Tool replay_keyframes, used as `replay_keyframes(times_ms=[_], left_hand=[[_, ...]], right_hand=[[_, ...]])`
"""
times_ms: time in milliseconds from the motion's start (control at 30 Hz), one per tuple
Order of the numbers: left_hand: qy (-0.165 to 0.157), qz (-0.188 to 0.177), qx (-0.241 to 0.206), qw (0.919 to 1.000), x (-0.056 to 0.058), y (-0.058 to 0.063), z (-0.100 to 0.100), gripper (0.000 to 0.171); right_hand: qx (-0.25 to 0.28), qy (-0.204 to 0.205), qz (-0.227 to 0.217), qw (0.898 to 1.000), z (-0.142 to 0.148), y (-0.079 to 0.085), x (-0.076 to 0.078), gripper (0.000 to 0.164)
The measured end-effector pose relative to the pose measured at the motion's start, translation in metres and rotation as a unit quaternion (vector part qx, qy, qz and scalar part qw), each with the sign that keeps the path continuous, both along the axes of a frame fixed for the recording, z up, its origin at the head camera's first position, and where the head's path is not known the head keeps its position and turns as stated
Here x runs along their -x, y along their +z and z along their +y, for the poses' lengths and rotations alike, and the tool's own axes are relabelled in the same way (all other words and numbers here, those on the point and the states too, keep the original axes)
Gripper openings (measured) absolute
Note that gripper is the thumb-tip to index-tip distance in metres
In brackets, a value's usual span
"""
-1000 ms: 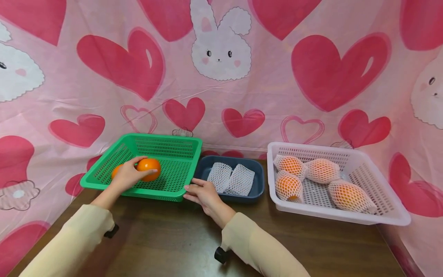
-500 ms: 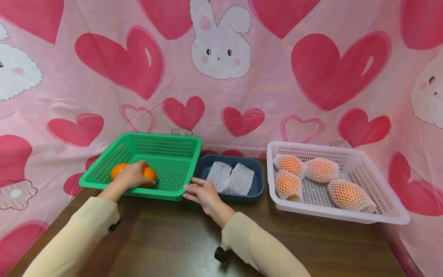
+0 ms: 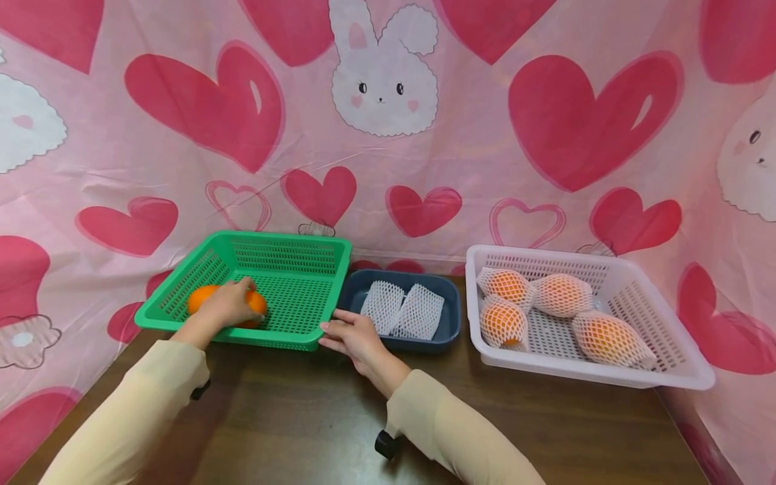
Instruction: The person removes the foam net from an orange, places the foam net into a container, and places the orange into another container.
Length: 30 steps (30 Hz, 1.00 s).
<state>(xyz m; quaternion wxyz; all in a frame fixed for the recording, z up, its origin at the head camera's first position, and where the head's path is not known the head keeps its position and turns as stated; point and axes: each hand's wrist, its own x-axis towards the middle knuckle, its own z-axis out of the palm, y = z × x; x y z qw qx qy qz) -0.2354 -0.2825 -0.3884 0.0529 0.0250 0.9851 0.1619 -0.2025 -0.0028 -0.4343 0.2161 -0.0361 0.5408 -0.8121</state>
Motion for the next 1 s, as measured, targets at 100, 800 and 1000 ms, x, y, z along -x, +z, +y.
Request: replay_keyframes(times_ms=[100,800,1000], left_hand=[[0.011,-0.001,0.007,0.9999,-0.0001,0.0009,-0.0018,0.064],[0.043,-0.031,0.032,0.9981,-0.0080,0.0030,0.0047,0.097],[0.047,-0.022,0.022,0.9984,-0.0096,0.0042,0.0066,0.087]], right_hand=[[0.001,0.001,0.001,1.000,-0.0003,0.0001,0.0006,0.053],[-0.003,0.005,-0.008,1.000,-0.0005,0.0024,-0.0008,0.053],[-0.011,0.023,-0.005,1.000,0.0044,0.0024,-0.0003,0.055]])
